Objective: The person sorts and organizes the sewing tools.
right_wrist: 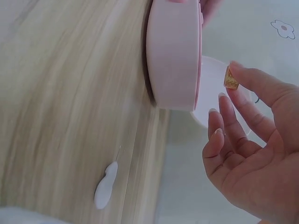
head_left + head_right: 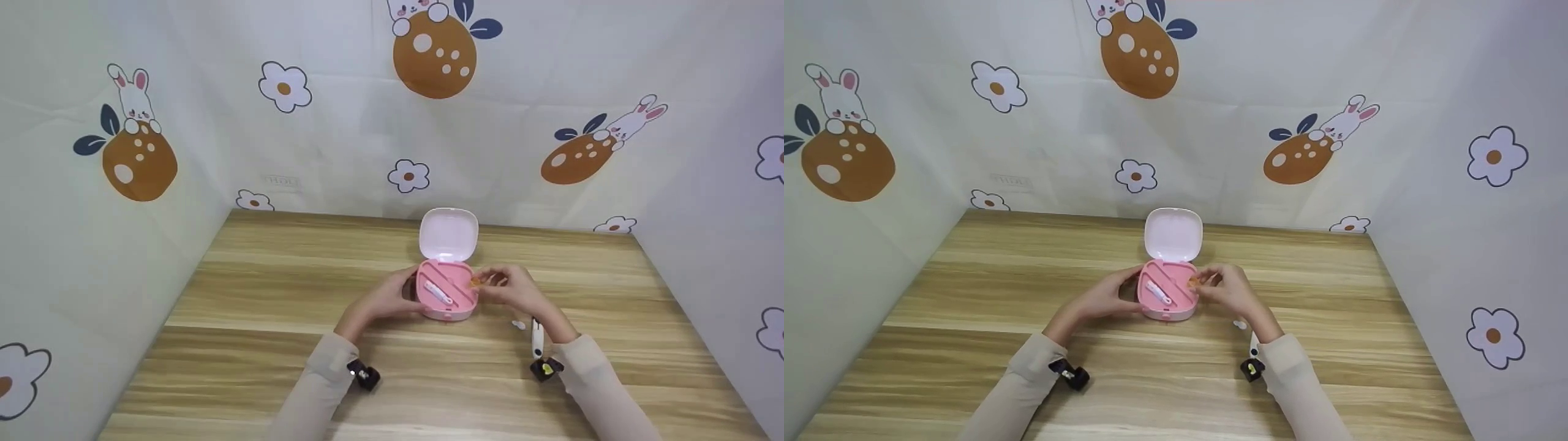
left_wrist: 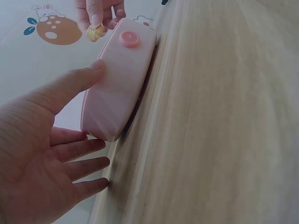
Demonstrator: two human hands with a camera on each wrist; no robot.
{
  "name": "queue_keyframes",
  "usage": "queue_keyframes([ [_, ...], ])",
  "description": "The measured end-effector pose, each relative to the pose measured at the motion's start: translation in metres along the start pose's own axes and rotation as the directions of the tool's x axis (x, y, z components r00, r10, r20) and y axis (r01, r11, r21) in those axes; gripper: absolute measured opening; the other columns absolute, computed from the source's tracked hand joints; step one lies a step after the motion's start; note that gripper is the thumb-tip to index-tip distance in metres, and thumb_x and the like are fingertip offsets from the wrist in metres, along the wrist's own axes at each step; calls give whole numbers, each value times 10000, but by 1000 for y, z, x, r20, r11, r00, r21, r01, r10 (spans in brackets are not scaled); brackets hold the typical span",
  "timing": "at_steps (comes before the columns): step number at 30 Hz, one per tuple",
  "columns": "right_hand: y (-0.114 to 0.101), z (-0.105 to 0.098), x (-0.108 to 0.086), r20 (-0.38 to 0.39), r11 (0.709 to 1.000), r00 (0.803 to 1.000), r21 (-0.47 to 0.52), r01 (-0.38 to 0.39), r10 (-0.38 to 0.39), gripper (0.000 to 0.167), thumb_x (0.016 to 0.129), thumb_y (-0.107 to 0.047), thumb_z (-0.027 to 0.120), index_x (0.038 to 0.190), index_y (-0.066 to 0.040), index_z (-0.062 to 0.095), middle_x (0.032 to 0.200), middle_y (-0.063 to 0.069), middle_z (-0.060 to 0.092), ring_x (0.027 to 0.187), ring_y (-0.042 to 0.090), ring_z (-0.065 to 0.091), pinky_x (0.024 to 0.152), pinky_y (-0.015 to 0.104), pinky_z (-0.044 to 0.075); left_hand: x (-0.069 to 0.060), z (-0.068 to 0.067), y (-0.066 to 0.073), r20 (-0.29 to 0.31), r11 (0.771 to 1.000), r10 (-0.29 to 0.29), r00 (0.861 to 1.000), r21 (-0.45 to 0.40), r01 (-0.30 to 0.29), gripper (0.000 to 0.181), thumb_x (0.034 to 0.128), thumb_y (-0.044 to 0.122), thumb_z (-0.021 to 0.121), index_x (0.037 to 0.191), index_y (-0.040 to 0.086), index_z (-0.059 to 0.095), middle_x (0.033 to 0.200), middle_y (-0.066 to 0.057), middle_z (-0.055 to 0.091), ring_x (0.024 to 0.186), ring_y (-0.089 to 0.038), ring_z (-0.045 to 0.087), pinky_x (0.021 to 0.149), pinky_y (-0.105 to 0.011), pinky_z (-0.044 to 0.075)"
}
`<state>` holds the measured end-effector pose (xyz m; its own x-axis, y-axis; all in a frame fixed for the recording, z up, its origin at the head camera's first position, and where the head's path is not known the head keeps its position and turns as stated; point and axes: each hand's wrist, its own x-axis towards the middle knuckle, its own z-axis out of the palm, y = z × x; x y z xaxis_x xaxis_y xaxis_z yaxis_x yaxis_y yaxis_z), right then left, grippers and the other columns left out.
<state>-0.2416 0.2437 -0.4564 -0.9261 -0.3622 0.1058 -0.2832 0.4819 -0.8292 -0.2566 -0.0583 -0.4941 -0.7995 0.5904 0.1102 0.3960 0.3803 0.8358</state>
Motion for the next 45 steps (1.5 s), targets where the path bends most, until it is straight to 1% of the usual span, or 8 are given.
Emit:
queue_keyframes([
  [5, -2, 5, 4, -1, 1000, 1000, -9, 2, -2, 285, 891, -64, 811, 1105, 113, 745, 943, 185, 746, 792, 107, 610, 690, 166, 524, 0, 0, 0, 3, 1000, -18, 1000, 8, 18, 953, 845, 213, 870, 1636, 51, 365, 1593, -158, 513, 1490, -297, 461, 1276, -426, 328],
  [14, -6, 14, 10, 1, 1000, 1000, -5, 8, -8, 271, 879, -45, 817, 1079, 122, 741, 911, 162, 734, 766, 101, 600, 662, 153, 513, 0, 0, 0, 2, 1000, -25, 1000, 12, 25, 928, 848, 198, 852, 1625, 25, 376, 1588, -171, 515, 1487, -314, 466, 1273, -440, 336],
  [20, -9, 19, 14, 2, 999, 999, -16, 42, -42, 248, 882, -35, 817, 1064, 116, 745, 933, 192, 743, 781, 94, 602, 694, 166, 516, 0, 0, 1, 1, 999, -37, 999, 27, 37, 934, 847, 219, 856, 1625, 25, 376, 1594, -172, 507, 1488, -315, 465, 1274, -435, 332],
  [26, -10, 24, 18, 20, 997, 997, -13, 75, -75, 220, 870, -22, 819, 1045, 95, 756, 944, 205, 736, 793, 70, 605, 718, 188, 529, 1, 0, -1, 5, 999, -28, 1000, 23, 28, 937, 843, 224, 861, 1621, 21, 381, 1587, -168, 517, 1481, -298, 473, 1274, -427, 337],
  [30, -10, 28, 20, 30, 996, 996, -15, 90, -89, 211, 869, -24, 823, 1039, 84, 761, 940, 205, 737, 797, 64, 607, 729, 204, 540, 1, 0, -2, 9, 999, -35, 999, 17, 35, 942, 844, 212, 861, 1625, 21, 372, 1596, -169, 506, 1492, -298, 460, 1280, -420, 323],
  [39, -13, 36, 26, 48, 991, 990, -4, 132, -131, 194, 860, -3, 826, 1019, 87, 763, 920, 225, 739, 782, 38, 608, 713, 200, 546, 2, 0, -2, 3, 1000, -7, 1000, -4, 7, 932, 840, 193, 858, 1610, -19, 377, 1575, -207, 517, 1479, -329, 473, 1276, -451, 332],
  [45, -13, 41, 28, 78, 990, 987, 3, 139, -139, 186, 849, 22, 818, 1016, 83, 761, 954, 235, 758, 763, 57, 608, 702, 195, 538, 2, -1, -2, 15, 1000, -20, 1000, 3, 20, 936, 841, 180, 855, 1622, 9, 369, 1590, -179, 509, 1494, -305, 457, 1288, -418, 305],
])
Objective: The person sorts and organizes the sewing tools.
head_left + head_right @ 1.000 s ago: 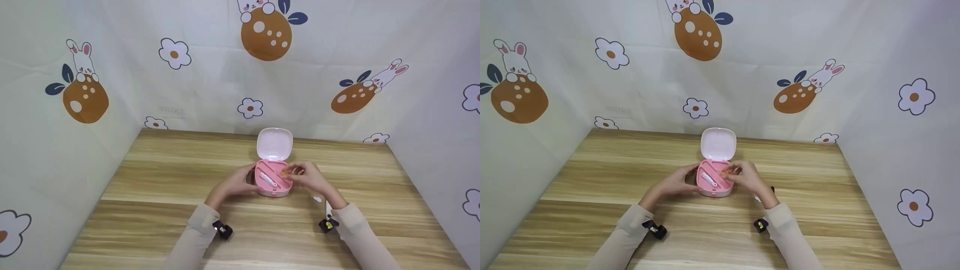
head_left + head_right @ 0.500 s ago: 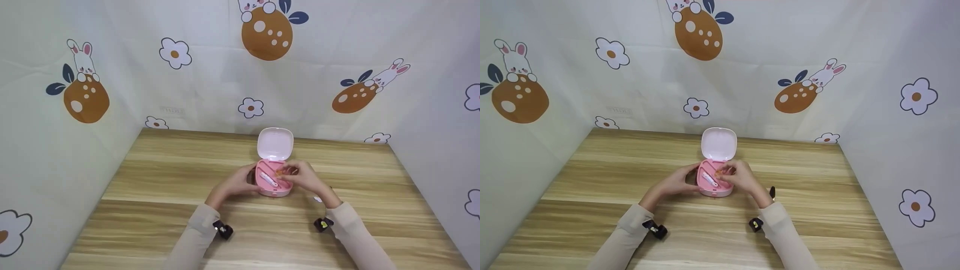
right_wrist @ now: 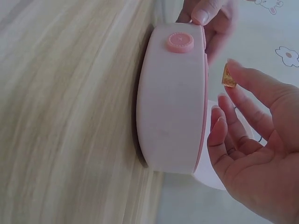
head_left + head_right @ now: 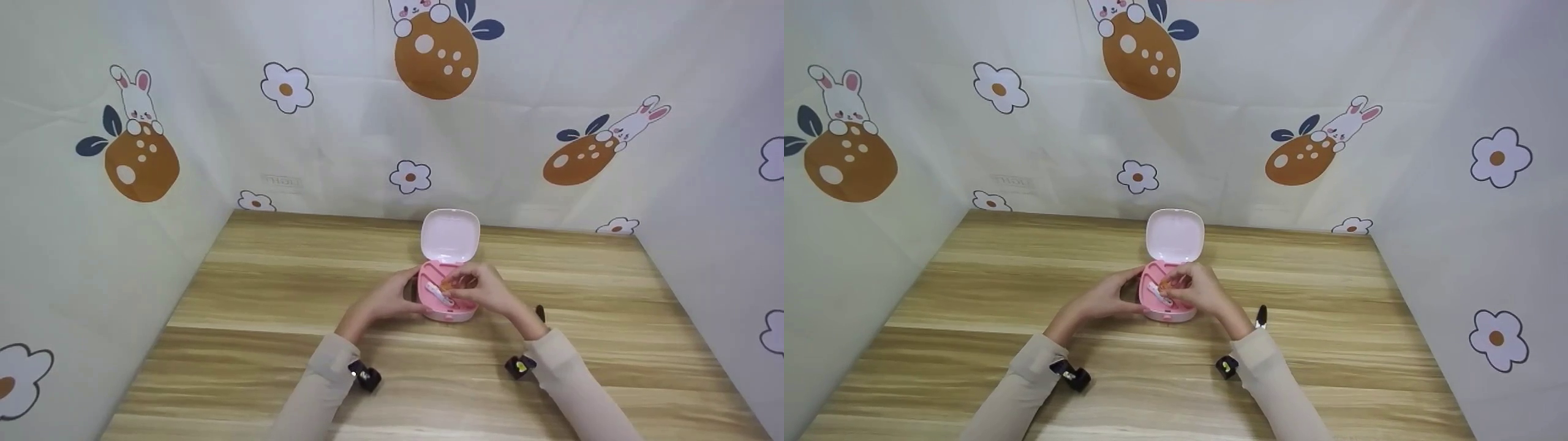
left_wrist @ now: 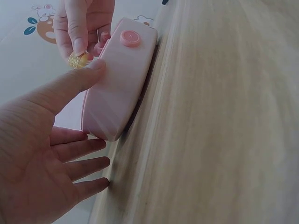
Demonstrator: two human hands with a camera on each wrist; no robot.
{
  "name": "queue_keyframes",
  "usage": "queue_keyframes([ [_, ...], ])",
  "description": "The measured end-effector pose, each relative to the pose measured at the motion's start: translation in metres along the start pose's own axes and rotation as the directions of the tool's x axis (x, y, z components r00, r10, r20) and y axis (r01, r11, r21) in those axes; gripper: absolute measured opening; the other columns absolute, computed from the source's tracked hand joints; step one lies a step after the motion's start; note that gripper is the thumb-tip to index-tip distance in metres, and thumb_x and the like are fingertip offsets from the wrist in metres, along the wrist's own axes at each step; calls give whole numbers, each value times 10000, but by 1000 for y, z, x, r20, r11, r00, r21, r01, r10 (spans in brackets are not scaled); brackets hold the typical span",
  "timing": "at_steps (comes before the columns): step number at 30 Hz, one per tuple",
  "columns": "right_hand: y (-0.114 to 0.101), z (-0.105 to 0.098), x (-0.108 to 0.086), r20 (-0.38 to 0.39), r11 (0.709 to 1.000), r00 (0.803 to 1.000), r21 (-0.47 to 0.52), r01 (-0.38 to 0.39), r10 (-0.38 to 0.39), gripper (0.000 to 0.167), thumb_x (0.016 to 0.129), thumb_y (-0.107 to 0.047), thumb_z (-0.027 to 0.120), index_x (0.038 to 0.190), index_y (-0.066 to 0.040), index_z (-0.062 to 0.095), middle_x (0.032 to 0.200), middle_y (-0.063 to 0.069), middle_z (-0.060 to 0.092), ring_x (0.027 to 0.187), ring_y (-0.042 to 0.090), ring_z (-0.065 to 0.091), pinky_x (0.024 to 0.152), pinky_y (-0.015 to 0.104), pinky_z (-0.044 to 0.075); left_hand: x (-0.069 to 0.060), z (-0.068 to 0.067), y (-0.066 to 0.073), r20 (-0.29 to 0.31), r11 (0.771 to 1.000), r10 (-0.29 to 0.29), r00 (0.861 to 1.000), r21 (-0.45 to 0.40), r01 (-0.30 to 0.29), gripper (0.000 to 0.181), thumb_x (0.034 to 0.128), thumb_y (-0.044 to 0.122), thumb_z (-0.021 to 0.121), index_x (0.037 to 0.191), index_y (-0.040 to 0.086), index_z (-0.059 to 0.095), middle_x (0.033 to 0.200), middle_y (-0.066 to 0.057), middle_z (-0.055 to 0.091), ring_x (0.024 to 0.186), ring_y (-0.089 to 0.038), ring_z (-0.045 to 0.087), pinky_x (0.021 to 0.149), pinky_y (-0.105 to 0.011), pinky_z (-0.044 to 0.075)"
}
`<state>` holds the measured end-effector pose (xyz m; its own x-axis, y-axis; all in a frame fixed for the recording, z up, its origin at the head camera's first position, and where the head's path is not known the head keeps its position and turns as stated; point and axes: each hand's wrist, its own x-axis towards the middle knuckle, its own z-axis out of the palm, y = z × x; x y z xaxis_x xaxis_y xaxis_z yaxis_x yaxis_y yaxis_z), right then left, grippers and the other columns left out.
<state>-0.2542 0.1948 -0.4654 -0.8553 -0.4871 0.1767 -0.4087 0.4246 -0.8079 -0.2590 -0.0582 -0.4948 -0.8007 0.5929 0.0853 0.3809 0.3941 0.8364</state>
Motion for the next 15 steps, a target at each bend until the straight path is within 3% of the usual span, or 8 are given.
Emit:
queue_keyframes([
  [15, -2, 11, 6, 43, 999, 999, 37, -6, 5, 173, 845, 27, 812, 1000, 85, 762, 869, 188, 723, 736, 52, 590, 661, 159, 502, 0, 1, -1, -5, 1000, 15, 1000, -24, -15, 937, 834, 179, 849, 1616, -12, 370, 1579, -206, 513, 1481, -333, 470, 1273, -459, 334],
])
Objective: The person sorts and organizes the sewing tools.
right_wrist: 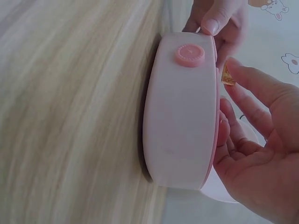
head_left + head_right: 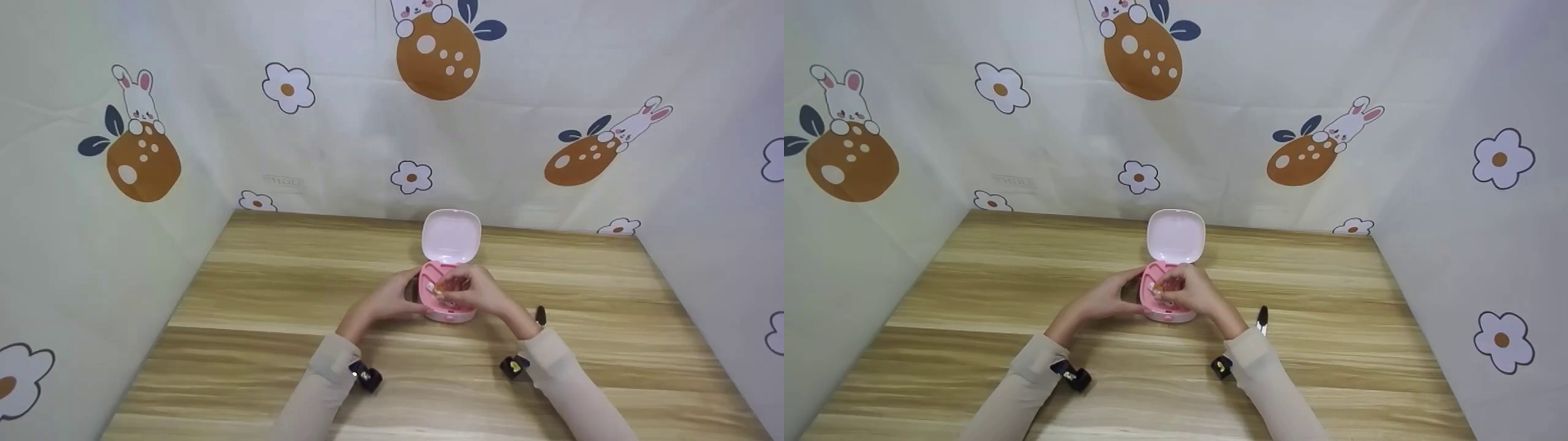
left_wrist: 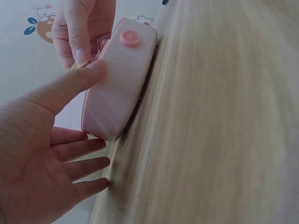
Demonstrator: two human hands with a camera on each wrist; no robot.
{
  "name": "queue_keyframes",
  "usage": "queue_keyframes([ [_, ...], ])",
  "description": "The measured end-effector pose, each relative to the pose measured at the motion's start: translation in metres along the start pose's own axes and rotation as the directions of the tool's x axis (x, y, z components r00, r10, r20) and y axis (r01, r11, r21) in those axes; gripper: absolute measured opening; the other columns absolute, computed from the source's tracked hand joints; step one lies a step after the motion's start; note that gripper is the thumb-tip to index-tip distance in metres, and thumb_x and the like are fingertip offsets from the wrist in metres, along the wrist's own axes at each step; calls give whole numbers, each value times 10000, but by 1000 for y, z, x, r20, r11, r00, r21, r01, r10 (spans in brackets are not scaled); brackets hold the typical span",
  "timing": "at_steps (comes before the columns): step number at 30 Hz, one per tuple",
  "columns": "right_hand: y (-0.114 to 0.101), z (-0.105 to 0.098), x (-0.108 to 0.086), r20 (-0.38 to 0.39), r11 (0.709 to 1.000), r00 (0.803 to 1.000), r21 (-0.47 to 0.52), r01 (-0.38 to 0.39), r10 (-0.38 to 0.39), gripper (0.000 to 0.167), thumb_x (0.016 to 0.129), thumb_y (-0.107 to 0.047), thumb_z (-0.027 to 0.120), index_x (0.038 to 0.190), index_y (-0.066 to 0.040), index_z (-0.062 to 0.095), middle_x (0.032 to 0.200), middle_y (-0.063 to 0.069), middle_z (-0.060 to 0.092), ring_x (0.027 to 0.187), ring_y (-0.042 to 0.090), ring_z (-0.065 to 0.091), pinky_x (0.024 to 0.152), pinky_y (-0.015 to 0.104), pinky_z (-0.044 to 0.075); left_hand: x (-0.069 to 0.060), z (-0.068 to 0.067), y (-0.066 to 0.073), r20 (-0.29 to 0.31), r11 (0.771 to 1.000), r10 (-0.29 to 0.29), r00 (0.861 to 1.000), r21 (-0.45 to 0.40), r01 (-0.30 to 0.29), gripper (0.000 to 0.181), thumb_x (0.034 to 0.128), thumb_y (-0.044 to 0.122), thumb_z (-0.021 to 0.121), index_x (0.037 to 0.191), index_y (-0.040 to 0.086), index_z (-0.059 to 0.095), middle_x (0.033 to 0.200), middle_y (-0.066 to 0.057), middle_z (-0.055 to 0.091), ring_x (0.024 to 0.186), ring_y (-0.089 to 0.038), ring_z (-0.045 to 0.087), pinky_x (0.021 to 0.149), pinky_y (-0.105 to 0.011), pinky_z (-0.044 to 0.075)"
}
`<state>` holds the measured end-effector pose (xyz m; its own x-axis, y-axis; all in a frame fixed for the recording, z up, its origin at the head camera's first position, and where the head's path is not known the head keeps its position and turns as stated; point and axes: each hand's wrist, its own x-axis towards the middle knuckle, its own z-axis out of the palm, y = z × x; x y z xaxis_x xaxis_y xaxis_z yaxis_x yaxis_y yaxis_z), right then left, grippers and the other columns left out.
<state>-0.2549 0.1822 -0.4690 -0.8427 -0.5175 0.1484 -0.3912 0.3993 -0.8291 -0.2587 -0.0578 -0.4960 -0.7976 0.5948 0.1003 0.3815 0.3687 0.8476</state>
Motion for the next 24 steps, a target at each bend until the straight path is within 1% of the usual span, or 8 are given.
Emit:
queue_keyframes([
  [3, 1, 2, 0, 11, 1000, 1000, 13, 1, -1, 178, 842, 37, 812, 1005, 90, 763, 885, 216, 711, 745, 65, 585, 663, 155, 496, 0, 0, 0, 2, 1000, -16, 1000, 20, 16, 941, 839, 197, 850, 1622, 0, 366, 1588, -198, 505, 1485, -327, 465, 1274, -455, 333],
  [7, 3, 3, 1, 17, 1000, 1000, -12, 21, -21, 174, 834, 41, 813, 998, 84, 773, 917, 222, 702, 820, 94, 582, 722, 168, 500, -1, 0, 0, 4, 999, -39, 999, 38, 39, 947, 847, 226, 848, 1629, 16, 358, 1607, -188, 485, 1500, -328, 447, 1280, -454, 320],
  [9, 4, 3, 1, 14, 999, 999, -30, 32, -32, 177, 827, 30, 825, 992, 74, 780, 923, 216, 699, 851, 105, 571, 745, 173, 489, 0, 0, 0, 2, 999, -31, 1000, 36, 31, 946, 846, 224, 849, 1627, 12, 360, 1605, -196, 485, 1499, -339, 447, 1280, -465, 320],
  [14, 6, 5, 2, 9, 997, 999, -57, 54, -54, 185, 815, 9, 855, 983, 53, 791, 881, 206, 697, 809, 94, 555, 692, 162, 458, 1, 0, -1, -1, 999, -6, 1000, 36, 6, 938, 842, 209, 852, 1617, -4, 371, 1587, -208, 501, 1489, -348, 456, 1278, -473, 324],
  [17, 6, 7, 2, 4, 994, 998, -86, 66, -66, 179, 818, -9, 866, 977, 38, 799, 831, 184, 668, 795, 74, 529, 661, 160, 434, 1, 0, -1, -1, 999, -14, 1000, 42, 14, 940, 842, 222, 858, 1617, -1, 375, 1590, -199, 502, 1492, -338, 455, 1280, -461, 321],
  [21, 8, 9, 1, -13, 983, 995, -157, 94, -97, 170, 817, -44, 873, 969, 6, 814, 794, 102, 633, 825, 52, 482, 695, 185, 417, 0, 0, 0, -2, 999, -19, 1000, 39, 19, 940, 843, 222, 860, 1615, -6, 376, 1592, -199, 500, 1494, -331, 454, 1279, -453, 325],
  [24, 9, 10, 0, -36, 972, 989, -196, 131, -141, 163, 799, -52, 874, 943, -2, 816, 783, 59, 613, 825, 43, 465, 709, 209, 413, 0, 0, 1, -1, 999, -12, 1000, 36, 12, 928, 845, 206, 852, 1609, -21, 378, 1590, -206, 500, 1489, -333, 460, 1273, -454, 336],
])
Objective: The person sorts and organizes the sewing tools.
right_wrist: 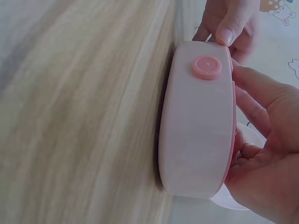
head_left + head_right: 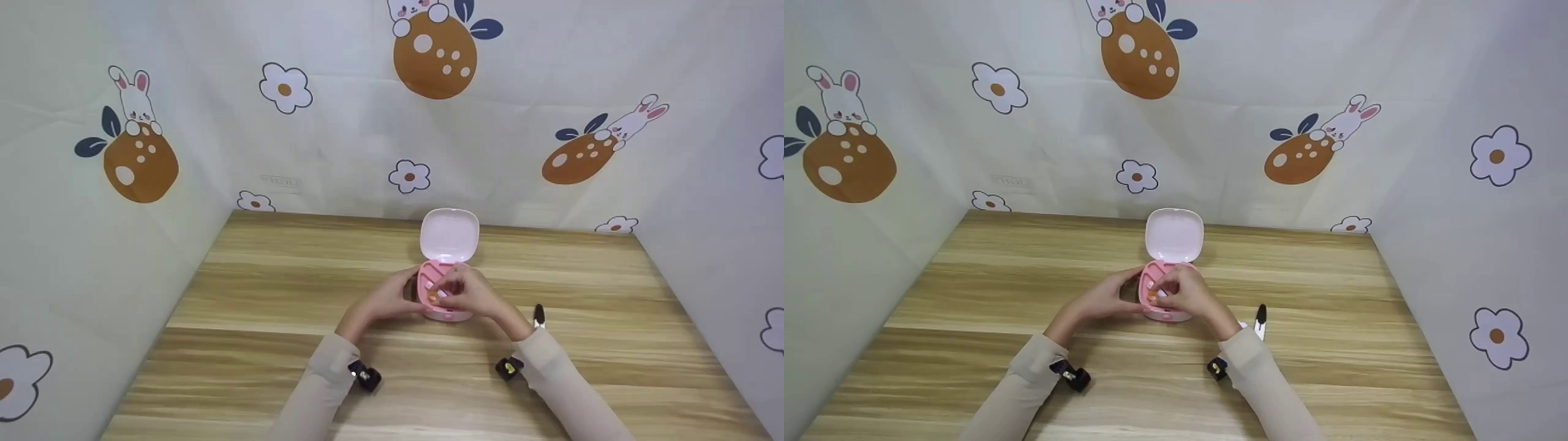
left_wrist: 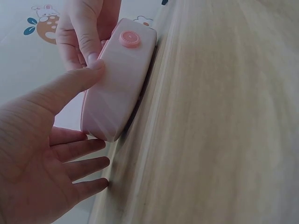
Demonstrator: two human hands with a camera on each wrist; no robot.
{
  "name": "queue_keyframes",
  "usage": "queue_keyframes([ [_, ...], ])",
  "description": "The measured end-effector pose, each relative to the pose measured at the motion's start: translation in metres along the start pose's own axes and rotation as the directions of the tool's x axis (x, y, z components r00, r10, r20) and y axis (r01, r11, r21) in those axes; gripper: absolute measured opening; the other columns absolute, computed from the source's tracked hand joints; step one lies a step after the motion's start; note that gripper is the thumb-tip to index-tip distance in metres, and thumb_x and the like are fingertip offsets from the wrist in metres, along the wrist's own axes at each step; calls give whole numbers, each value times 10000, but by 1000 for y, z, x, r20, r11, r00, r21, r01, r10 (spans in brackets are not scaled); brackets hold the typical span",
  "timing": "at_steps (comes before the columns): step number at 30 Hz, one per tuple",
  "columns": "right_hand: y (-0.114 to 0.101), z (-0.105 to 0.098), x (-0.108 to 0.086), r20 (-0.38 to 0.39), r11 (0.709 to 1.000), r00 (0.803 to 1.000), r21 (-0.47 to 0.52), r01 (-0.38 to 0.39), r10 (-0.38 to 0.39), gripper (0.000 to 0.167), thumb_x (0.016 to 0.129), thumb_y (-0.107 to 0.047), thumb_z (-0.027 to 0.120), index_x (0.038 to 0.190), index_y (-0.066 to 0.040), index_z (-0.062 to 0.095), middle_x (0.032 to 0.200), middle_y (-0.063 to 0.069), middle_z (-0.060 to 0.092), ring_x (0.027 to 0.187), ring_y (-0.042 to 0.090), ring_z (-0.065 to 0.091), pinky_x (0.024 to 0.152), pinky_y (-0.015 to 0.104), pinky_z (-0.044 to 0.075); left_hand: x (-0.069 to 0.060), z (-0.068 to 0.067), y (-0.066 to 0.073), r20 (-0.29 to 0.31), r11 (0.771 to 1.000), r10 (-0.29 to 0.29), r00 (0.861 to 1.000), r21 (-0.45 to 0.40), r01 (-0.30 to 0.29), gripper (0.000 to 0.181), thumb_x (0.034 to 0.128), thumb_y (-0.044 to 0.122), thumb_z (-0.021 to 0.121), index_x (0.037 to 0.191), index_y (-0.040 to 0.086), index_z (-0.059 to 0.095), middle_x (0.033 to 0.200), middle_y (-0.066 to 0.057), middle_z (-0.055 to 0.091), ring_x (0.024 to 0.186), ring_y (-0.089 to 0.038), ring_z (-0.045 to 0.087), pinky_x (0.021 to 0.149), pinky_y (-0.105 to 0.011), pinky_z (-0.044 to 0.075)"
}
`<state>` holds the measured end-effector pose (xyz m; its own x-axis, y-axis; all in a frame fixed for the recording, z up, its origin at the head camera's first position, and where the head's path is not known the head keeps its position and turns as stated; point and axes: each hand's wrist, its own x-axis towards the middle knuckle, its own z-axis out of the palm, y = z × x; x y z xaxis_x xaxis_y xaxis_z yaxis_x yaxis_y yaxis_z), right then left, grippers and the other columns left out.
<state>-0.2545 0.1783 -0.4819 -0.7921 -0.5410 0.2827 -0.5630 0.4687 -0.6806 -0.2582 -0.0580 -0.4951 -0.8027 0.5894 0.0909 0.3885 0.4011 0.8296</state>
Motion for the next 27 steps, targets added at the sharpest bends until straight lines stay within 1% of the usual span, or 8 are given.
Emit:
queue_keyframes([
  [2, 1, 1, 0, -15, 1000, 1000, -11, 18, -18, 162, 786, -53, 874, 929, -1, 815, 784, 47, 598, 818, 44, 458, 705, 222, 412, 0, 0, 0, -3, 1000, 3, 1000, 2, -3, 926, 843, 202, 851, 1605, -29, 380, 1591, -213, 496, 1487, -342, 461, 1271, -460, 340],
  [5, 1, 2, 0, -18, 1000, 1000, -8, 17, -17, 166, 779, -45, 875, 925, 4, 815, 793, 60, 597, 823, 64, 466, 708, 226, 414, -1, -1, -1, -8, 1000, 6, 1000, 9, -6, 927, 840, 206, 854, 1601, -36, 382, 1591, -219, 495, 1486, -351, 462, 1269, -469, 341],
  [9, 0, 1, 1, -5, 1000, 1000, 12, -16, 16, 175, 779, -28, 877, 936, 16, 814, 817, 102, 604, 840, 110, 485, 723, 209, 410, -1, -1, -2, -10, 1000, 12, 1000, 8, -12, 929, 838, 207, 856, 1601, -35, 384, 1588, -215, 500, 1485, -344, 466, 1270, -461, 341],
  [12, -1, 1, 1, -3, 999, 1000, 26, -23, 23, 180, 779, -15, 872, 943, 27, 810, 830, 130, 609, 848, 132, 497, 733, 205, 412, 0, -1, -2, -12, 1000, 13, 1000, 7, -13, 931, 835, 203, 857, 1603, -28, 385, 1585, -211, 506, 1481, -339, 472, 1269, -454, 343],
  [18, -2, 0, 0, 11, 998, 999, 37, -50, 49, 198, 810, -49, 881, 981, 25, 815, 864, 117, 623, 862, 111, 497, 742, 211, 434, -1, -1, -2, -8, 1000, 11, 1000, 8, -11, 938, 834, 195, 859, 1609, -19, 377, 1586, -210, 504, 1479, -336, 475, 1272, -449, 339],
  [20, -3, -1, -1, 15, 997, 998, 43, -60, 59, 204, 823, -61, 880, 1000, 18, 817, 871, 124, 648, 866, 112, 509, 745, 211, 442, -1, -1, -1, -7, 1000, 13, 1000, 8, -12, 945, 831, 198, 863, 1610, -21, 374, 1584, -213, 505, 1476, -339, 477, 1271, -452, 338],
  [27, -8, -7, -4, 22, 992, 995, 87, -95, 94, 216, 836, -35, 862, 1033, 32, 803, 968, 173, 673, 869, 174, 579, 721, 201, 484, -1, -1, 1, 0, 1000, 4, 1000, -3, -4, 946, 829, 181, 859, 1618, -2, 370, 1592, -199, 500, 1487, -327, 465, 1280, -446, 322],
])
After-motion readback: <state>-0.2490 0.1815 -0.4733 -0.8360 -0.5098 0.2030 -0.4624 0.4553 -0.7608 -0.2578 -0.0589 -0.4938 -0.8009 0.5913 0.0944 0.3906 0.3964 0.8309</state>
